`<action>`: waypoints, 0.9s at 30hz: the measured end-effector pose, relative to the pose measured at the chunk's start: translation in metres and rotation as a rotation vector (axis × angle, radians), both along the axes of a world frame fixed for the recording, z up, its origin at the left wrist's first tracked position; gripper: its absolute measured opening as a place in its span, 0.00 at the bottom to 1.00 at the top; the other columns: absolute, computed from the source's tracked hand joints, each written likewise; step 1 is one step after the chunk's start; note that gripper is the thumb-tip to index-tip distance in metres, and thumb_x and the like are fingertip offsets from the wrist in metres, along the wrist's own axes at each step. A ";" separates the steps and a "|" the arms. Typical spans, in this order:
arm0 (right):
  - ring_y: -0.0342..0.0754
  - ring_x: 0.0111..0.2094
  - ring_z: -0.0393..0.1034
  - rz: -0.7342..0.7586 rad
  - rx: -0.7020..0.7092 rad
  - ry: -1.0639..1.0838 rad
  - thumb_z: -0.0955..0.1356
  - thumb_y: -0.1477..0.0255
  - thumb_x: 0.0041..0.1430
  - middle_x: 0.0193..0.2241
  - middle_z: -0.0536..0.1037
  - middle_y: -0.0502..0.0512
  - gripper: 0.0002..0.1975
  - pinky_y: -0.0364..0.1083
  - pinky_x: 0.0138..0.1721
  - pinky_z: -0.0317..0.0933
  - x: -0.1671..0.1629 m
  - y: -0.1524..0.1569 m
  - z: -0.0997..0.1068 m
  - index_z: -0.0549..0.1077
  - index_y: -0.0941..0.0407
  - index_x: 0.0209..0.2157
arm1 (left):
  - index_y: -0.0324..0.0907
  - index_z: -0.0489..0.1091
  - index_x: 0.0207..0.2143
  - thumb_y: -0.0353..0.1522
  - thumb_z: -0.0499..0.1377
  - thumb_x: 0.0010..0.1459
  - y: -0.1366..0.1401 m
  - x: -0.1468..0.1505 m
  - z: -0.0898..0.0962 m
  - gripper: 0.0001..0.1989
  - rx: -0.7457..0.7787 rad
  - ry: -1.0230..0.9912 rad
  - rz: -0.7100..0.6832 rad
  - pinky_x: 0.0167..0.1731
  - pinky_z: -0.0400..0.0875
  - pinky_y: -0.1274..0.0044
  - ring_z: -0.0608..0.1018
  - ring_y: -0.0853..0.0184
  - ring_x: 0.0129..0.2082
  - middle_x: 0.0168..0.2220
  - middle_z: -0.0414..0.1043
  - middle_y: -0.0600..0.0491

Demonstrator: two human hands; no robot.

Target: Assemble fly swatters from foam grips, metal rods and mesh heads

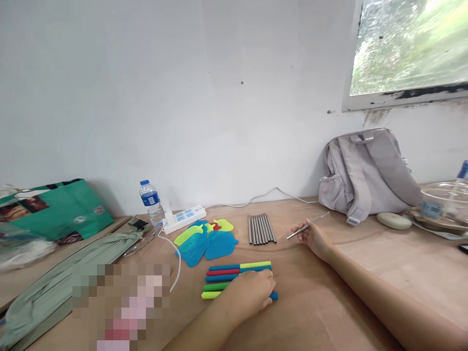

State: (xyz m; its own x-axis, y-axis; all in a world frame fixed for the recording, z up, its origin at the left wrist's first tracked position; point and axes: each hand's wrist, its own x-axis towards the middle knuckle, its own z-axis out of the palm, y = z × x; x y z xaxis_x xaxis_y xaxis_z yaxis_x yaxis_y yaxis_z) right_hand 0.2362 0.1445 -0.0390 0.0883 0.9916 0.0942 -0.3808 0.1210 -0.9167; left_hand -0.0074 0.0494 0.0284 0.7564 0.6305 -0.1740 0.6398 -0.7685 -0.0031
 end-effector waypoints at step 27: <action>0.37 0.09 0.56 0.309 0.345 -0.554 0.58 0.57 0.59 0.13 0.60 0.43 0.21 0.39 0.12 0.48 -0.053 -0.077 0.098 0.60 0.56 0.19 | 0.43 0.55 0.44 0.35 0.43 0.62 -0.022 0.018 -0.006 0.09 -0.403 -0.688 0.241 0.31 0.63 0.77 0.70 0.68 0.32 0.34 0.68 0.53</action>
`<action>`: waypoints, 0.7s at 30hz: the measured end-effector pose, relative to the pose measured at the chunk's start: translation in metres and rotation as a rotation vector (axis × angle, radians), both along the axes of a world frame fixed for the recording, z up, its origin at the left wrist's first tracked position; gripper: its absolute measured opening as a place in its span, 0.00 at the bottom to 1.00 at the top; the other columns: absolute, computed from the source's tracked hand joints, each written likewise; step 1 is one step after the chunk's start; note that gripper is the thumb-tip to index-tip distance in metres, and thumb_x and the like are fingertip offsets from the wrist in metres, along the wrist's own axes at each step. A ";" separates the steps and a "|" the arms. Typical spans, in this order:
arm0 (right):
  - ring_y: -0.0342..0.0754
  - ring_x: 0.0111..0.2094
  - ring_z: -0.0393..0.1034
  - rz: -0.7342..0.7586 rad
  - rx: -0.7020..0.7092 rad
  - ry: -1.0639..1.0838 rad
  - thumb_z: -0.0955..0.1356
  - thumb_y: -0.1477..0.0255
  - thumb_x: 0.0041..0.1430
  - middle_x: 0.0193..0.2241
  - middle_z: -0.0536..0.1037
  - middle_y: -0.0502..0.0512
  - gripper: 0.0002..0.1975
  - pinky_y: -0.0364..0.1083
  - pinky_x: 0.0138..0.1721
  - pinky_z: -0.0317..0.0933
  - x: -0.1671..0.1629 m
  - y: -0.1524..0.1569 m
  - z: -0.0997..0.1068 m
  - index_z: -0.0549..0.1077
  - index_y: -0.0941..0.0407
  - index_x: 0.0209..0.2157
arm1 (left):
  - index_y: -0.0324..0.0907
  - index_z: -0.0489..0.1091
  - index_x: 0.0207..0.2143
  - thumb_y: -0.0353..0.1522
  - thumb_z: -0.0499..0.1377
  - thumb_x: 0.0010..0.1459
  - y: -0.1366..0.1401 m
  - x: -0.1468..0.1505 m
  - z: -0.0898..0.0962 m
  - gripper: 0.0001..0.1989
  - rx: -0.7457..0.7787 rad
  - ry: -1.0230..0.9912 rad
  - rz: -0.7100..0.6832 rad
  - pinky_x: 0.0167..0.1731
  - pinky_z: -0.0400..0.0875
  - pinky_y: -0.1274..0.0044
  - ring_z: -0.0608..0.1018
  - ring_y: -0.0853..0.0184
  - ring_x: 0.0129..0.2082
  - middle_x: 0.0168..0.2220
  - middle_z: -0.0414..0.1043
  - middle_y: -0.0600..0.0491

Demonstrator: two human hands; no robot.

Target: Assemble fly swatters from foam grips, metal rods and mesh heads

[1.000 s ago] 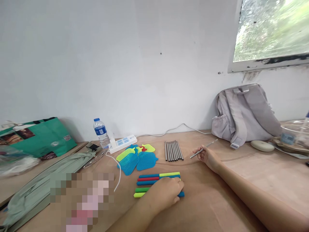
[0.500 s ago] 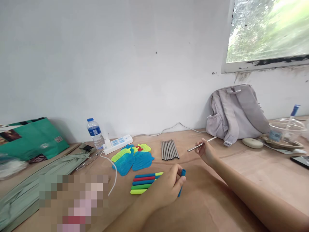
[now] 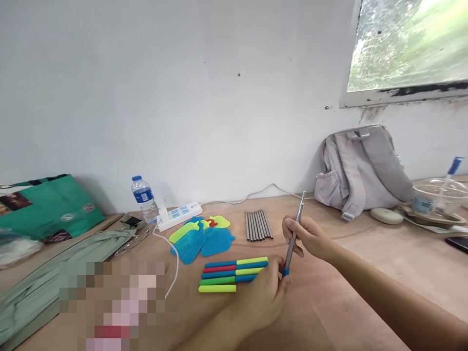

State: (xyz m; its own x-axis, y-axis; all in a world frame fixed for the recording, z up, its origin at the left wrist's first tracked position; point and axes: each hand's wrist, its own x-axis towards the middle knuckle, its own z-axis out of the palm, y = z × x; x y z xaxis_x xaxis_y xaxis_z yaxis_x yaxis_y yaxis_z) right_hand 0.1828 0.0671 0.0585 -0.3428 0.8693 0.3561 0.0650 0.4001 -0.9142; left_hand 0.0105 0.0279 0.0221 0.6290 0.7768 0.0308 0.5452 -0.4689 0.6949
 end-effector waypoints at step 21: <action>0.42 0.23 0.53 -0.212 0.341 -0.033 0.58 0.62 0.61 0.21 0.58 0.47 0.14 0.43 0.24 0.52 -0.018 -0.003 -0.015 0.59 0.54 0.24 | 0.43 0.56 0.37 0.34 0.44 0.61 0.007 0.002 -0.016 0.05 0.045 -0.001 -0.010 0.29 0.62 0.77 0.67 0.68 0.31 0.32 0.64 0.53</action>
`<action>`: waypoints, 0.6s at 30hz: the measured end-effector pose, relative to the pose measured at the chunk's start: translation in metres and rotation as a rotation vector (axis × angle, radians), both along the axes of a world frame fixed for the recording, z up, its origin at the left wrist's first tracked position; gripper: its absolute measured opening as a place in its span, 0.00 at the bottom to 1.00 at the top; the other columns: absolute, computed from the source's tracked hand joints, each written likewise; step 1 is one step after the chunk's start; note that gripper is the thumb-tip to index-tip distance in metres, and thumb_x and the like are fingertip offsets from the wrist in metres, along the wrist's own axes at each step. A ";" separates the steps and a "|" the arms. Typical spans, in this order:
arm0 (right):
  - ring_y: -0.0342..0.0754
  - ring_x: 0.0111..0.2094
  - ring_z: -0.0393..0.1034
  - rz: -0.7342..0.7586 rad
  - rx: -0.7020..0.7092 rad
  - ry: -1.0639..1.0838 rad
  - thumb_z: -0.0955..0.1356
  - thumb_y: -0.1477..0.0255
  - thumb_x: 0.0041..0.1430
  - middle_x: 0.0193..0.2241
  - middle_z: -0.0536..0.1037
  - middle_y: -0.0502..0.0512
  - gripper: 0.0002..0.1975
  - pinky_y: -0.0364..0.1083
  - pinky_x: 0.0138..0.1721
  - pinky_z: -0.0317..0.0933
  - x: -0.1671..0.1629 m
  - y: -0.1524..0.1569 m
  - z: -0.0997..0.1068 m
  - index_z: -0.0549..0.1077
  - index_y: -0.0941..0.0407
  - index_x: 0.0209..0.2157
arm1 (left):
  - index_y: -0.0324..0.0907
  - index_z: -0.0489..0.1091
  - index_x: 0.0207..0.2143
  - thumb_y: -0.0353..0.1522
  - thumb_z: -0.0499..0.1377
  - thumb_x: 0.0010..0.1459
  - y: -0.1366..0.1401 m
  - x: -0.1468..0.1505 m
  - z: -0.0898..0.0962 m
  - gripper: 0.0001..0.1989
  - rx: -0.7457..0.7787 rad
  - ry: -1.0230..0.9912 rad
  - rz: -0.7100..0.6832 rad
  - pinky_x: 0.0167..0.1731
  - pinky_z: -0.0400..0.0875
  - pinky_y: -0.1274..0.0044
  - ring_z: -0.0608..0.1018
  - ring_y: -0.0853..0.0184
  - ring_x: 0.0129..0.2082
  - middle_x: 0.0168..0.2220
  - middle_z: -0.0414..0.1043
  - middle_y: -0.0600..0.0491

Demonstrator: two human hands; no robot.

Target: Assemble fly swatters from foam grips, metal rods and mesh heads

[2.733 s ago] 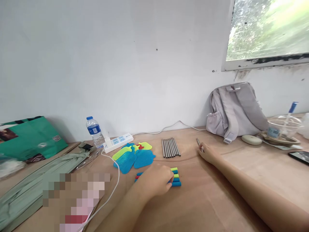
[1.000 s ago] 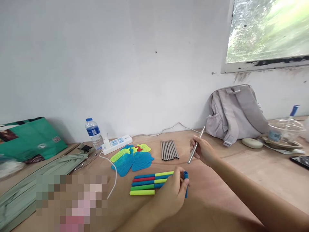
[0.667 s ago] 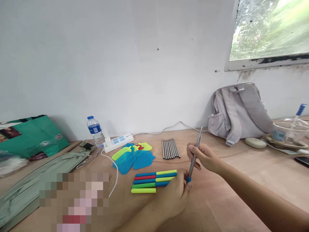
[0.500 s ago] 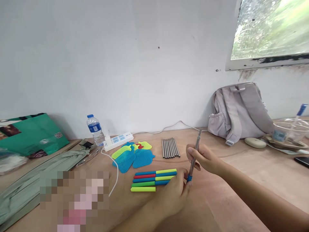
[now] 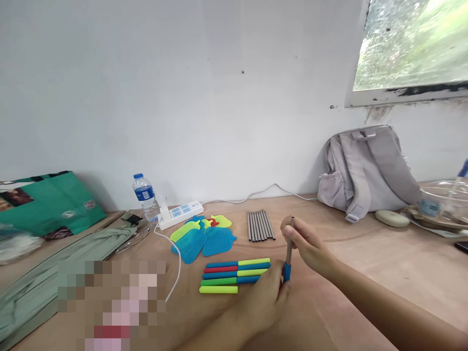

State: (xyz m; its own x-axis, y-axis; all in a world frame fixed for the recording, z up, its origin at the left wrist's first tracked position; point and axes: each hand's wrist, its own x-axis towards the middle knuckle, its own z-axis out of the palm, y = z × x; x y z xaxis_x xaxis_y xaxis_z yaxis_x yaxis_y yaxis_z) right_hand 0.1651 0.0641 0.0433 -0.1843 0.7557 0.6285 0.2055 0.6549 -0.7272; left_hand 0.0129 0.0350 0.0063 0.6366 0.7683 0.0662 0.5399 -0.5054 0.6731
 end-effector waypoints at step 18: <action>0.44 0.21 0.54 0.021 0.119 0.020 0.51 0.65 0.65 0.19 0.59 0.48 0.18 0.44 0.24 0.50 -0.026 -0.016 -0.027 0.56 0.53 0.22 | 0.41 0.64 0.31 0.25 0.49 0.49 0.031 -0.033 0.019 0.08 0.544 0.054 -0.006 0.38 0.65 0.73 0.71 0.64 0.35 0.32 0.69 0.50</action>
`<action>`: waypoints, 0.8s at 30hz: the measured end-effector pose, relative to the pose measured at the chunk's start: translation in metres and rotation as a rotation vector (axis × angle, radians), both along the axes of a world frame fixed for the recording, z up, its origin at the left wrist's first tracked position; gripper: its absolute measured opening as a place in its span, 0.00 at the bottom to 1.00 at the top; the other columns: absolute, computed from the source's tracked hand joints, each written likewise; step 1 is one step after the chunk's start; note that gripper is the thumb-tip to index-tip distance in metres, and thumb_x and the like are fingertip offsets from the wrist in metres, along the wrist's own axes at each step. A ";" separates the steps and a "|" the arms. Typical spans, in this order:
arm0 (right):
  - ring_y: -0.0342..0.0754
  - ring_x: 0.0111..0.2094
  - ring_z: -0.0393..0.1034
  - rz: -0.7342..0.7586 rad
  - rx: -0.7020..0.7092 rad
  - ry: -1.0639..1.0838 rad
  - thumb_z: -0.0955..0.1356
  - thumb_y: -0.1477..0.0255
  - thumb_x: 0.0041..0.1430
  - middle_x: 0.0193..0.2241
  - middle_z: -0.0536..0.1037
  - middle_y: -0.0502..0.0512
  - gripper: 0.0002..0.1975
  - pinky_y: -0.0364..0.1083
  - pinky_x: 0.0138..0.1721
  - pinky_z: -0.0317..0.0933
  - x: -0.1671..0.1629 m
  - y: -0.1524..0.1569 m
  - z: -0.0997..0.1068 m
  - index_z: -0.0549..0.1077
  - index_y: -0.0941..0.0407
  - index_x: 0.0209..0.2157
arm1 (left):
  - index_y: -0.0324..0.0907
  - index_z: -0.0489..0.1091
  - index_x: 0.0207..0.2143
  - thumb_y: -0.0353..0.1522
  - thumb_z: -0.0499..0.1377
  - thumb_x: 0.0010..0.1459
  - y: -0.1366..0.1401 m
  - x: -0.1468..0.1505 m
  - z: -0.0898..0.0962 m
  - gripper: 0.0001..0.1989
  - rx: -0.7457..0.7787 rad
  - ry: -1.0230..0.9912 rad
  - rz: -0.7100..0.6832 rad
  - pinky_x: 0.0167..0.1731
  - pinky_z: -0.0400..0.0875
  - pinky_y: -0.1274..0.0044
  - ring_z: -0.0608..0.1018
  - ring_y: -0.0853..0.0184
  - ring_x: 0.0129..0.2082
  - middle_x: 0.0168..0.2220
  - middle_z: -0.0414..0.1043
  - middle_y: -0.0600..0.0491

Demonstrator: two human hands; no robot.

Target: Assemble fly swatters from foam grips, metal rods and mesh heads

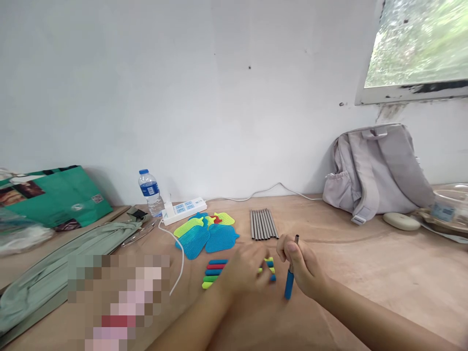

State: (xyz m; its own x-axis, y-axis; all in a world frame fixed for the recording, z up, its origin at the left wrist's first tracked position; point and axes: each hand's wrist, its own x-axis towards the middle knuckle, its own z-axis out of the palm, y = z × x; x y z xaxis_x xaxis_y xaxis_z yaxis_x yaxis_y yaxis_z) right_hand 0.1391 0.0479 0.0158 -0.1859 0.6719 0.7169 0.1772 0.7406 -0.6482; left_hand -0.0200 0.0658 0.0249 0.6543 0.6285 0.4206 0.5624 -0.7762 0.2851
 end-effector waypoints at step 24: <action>0.42 0.25 0.60 -0.061 -0.402 -0.212 0.60 0.70 0.56 0.26 0.64 0.47 0.04 0.43 0.27 0.59 0.056 0.052 -0.041 0.61 0.53 0.35 | 0.47 0.59 0.54 0.38 0.57 0.48 0.091 -0.108 -0.048 0.29 0.006 0.123 0.600 0.54 0.46 0.59 0.57 0.52 0.57 0.55 0.62 0.49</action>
State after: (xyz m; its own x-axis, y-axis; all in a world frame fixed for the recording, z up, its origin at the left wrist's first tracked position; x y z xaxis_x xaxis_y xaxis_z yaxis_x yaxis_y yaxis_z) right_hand 0.1956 0.1001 -0.0247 -0.2521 0.9033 0.3471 0.3724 0.4216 -0.8268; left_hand -0.1276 0.1568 -0.0229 0.2309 0.9002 0.3692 0.9303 -0.3154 0.1874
